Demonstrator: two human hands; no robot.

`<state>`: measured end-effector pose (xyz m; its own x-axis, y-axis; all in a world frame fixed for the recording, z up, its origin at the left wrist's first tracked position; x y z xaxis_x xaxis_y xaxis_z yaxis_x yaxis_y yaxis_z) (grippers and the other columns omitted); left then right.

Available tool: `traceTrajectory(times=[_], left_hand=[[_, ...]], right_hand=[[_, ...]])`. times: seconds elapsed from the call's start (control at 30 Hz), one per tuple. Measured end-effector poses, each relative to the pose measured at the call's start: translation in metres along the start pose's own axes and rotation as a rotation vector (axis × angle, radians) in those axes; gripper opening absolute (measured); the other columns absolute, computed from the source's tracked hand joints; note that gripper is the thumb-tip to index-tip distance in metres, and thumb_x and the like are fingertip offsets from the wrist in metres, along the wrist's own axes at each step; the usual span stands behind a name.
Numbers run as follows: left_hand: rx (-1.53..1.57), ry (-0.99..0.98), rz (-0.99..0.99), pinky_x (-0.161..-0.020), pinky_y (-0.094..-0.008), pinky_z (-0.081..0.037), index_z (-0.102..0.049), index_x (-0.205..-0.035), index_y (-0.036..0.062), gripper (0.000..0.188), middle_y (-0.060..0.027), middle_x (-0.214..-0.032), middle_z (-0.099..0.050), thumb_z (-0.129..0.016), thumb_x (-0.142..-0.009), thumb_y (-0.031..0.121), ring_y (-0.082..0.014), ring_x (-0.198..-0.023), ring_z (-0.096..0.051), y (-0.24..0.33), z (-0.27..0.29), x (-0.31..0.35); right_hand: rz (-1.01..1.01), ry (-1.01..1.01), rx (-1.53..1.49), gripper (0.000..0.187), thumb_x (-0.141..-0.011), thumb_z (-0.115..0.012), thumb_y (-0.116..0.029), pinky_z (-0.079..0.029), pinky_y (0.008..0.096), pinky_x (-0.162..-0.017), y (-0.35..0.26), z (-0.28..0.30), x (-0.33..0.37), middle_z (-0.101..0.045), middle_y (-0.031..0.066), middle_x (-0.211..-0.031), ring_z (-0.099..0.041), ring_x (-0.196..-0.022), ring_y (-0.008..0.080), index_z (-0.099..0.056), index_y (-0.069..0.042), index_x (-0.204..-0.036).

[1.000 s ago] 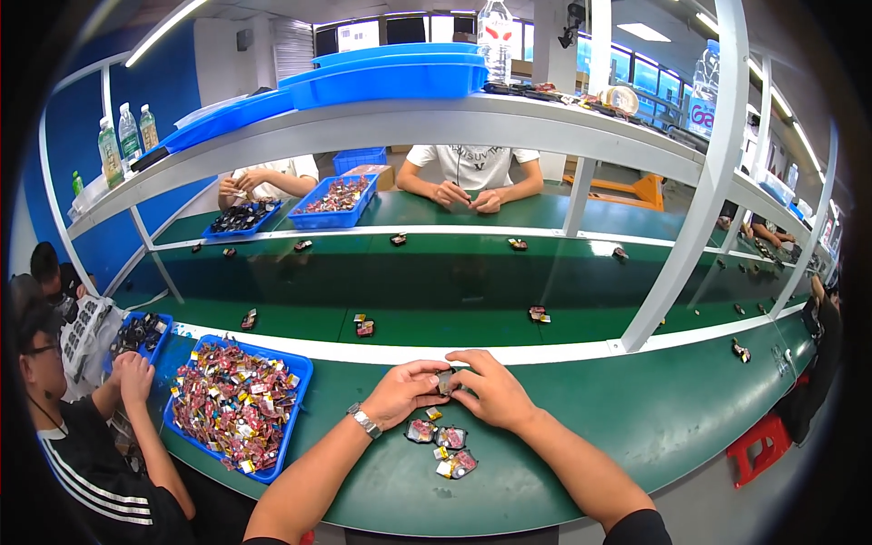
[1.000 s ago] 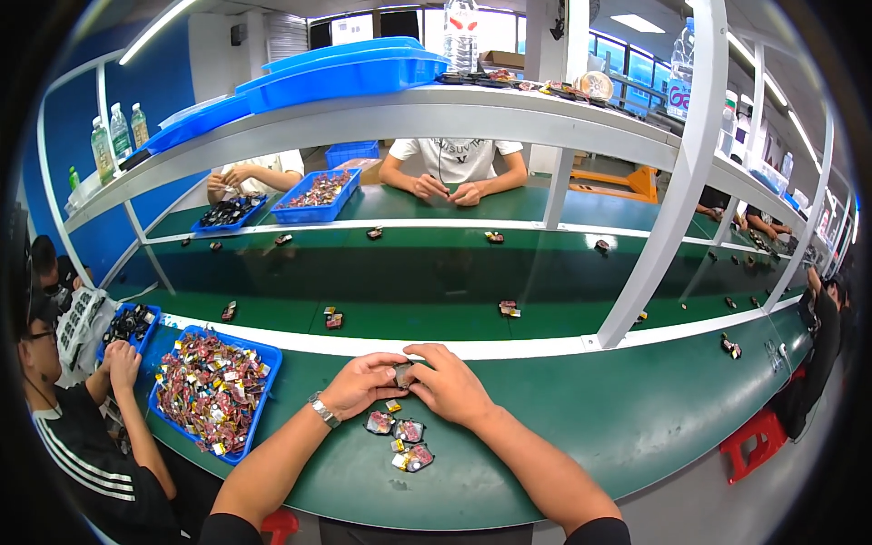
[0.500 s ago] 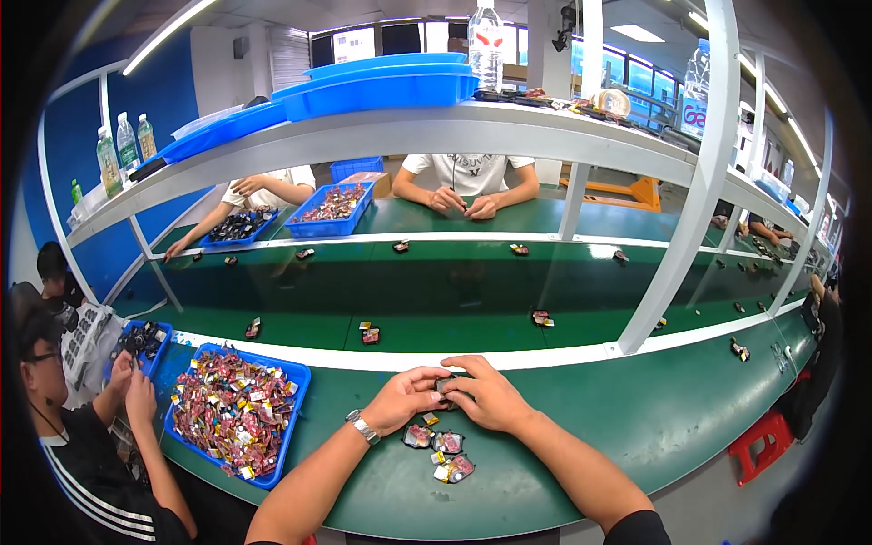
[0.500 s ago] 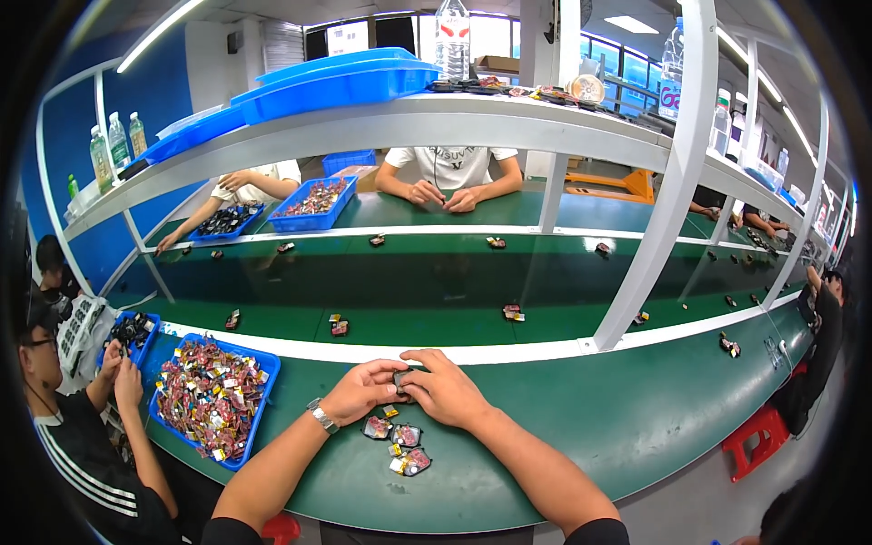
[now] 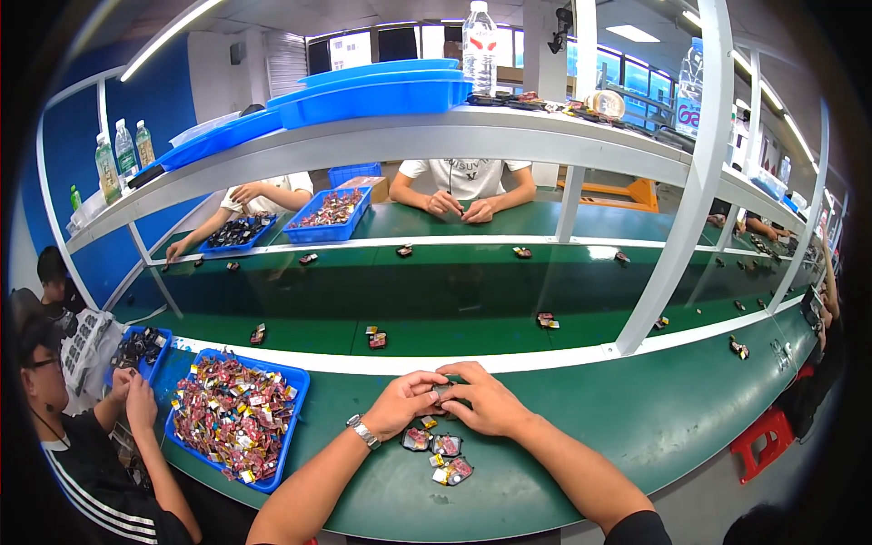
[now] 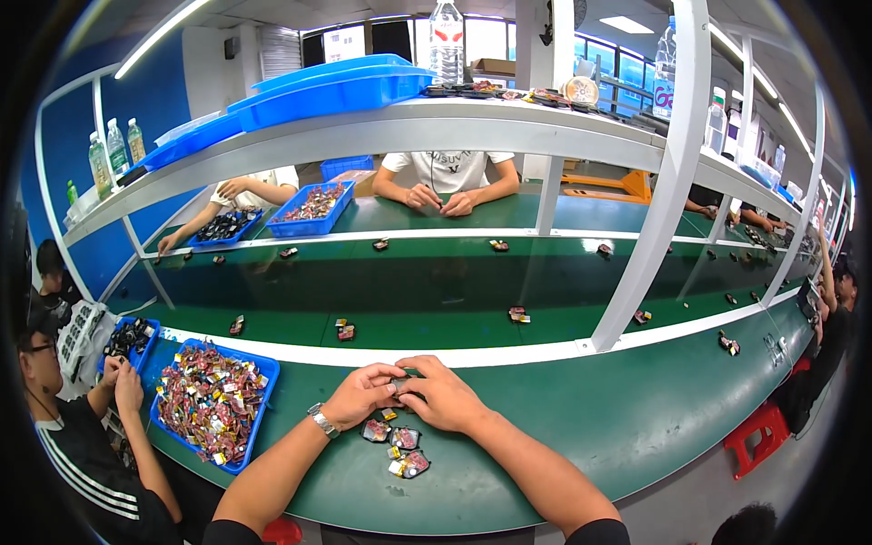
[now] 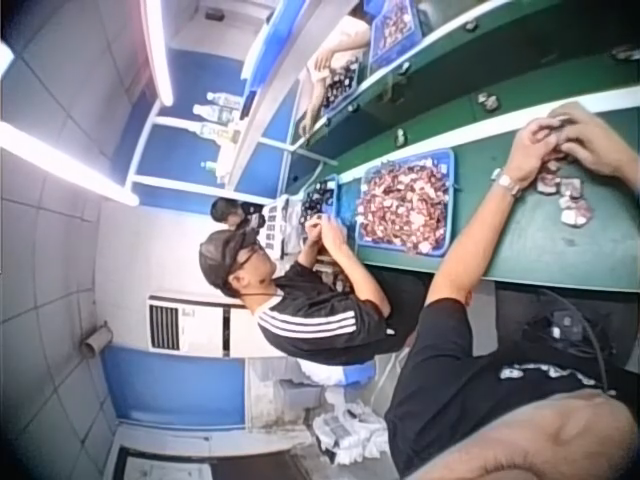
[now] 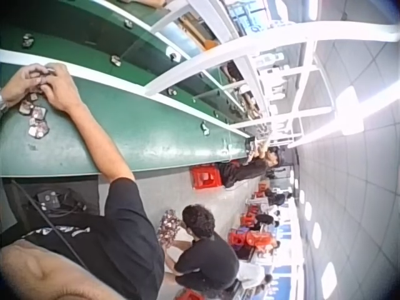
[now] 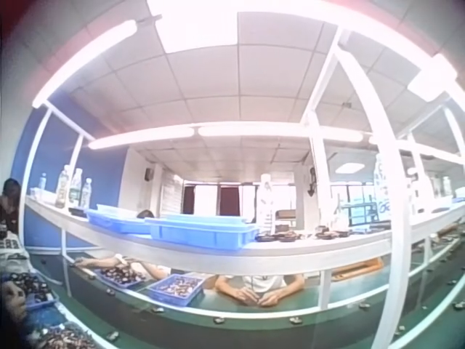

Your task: Sorting and arranging small colorful charms or pins on a workbench in a workshop setting.

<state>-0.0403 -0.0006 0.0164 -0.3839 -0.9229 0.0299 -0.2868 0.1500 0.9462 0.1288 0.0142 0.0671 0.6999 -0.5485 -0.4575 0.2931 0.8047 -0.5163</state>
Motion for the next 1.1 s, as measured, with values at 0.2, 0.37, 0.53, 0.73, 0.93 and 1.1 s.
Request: traceTrajectory(times=[0.2,0.37,0.53,0.73,0.93,1.1], left_hand=[[-0.023,0.027,0.008,-0.094,-0.0347,-0.052,-0.051,-0.128,0.0035,0.031,-0.0087,-0.116,-0.064,-0.053,-0.097,0.004,-0.0175,-0.108,-0.062,0.0025,-0.0033,0.0001],[0.053,-0.005,0.012,-0.099,-0.037,-0.05,-0.052,-0.128,0.0033,0.031,-0.0096,-0.122,-0.06,-0.053,-0.097,0.006,-0.0189,-0.114,-0.059,0.0007,0.0005,0.0009],[0.104,-0.027,-0.003,-0.101,-0.0382,-0.049,-0.053,-0.128,0.0031,0.03,-0.0103,-0.128,-0.056,-0.054,-0.097,0.006,-0.0199,-0.117,-0.057,-0.0009,0.0016,0.0004],[0.079,-0.009,0.005,-0.101,-0.0386,-0.049,-0.053,-0.128,0.0026,0.031,-0.0107,-0.128,-0.057,-0.054,-0.097,0.006,-0.0207,-0.117,-0.057,0.0007,0.0013,0.001],[0.095,-0.022,-0.014,-0.101,-0.0388,-0.05,-0.052,-0.128,0.0014,0.031,-0.0114,-0.128,-0.057,-0.054,-0.097,0.006,-0.0211,-0.117,-0.058,0.0002,0.0012,0.0011],[0.091,-0.001,0.002,-0.101,-0.0394,-0.05,-0.053,-0.127,0.0013,0.031,-0.0113,-0.126,-0.058,-0.055,-0.097,0.006,-0.0208,-0.115,-0.059,-0.0002,0.002,0.0016]], right_hand=[[-0.072,0.143,-0.057,0.012,-0.082,-0.071,-0.014,-0.048,0.0378,-0.095,0.0059,-0.0046,0.0029,-0.059,0.0075,-0.123,-0.053,-0.117,0.0271,-0.071,-0.007,-0.092],[-0.083,0.168,-0.069,0.011,-0.081,-0.071,-0.012,-0.049,0.0379,-0.094,0.0013,-0.0068,0.0019,-0.06,0.0098,-0.122,-0.054,-0.116,0.0284,-0.072,-0.007,-0.091],[-0.073,0.204,-0.059,0.009,-0.082,-0.07,-0.012,-0.05,0.0366,-0.091,0.0011,-0.0065,0.0029,-0.06,0.0075,-0.12,-0.054,-0.115,0.0263,-0.071,-0.006,-0.089],[-0.059,0.193,-0.068,0.01,-0.082,-0.07,-0.012,-0.05,0.0365,-0.091,0.0021,-0.0061,0.0029,-0.06,0.0077,-0.12,-0.054,-0.116,0.0265,-0.071,-0.006,-0.089],[-0.074,0.169,-0.093,0.014,-0.081,-0.072,-0.013,-0.048,0.0378,-0.095,0.0023,-0.005,0.0027,-0.06,0.0092,-0.122,-0.054,-0.116,0.0282,-0.073,-0.007,-0.094],[-0.117,0.186,-0.136,0.014,-0.081,-0.072,-0.013,-0.047,0.0386,-0.096,0.0028,-0.0061,0.0034,-0.061,0.0087,-0.122,-0.054,-0.116,0.0279,-0.074,-0.008,-0.094]])
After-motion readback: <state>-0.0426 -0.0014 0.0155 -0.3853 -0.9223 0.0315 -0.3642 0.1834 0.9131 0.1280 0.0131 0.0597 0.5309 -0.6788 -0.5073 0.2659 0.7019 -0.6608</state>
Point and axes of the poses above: each hand's wrist, its own x-axis away from the middle knuckle, its own z-axis out of the back of the hand, y = z × x, the point moved 4 cm from there along -x, towards the middle knuckle
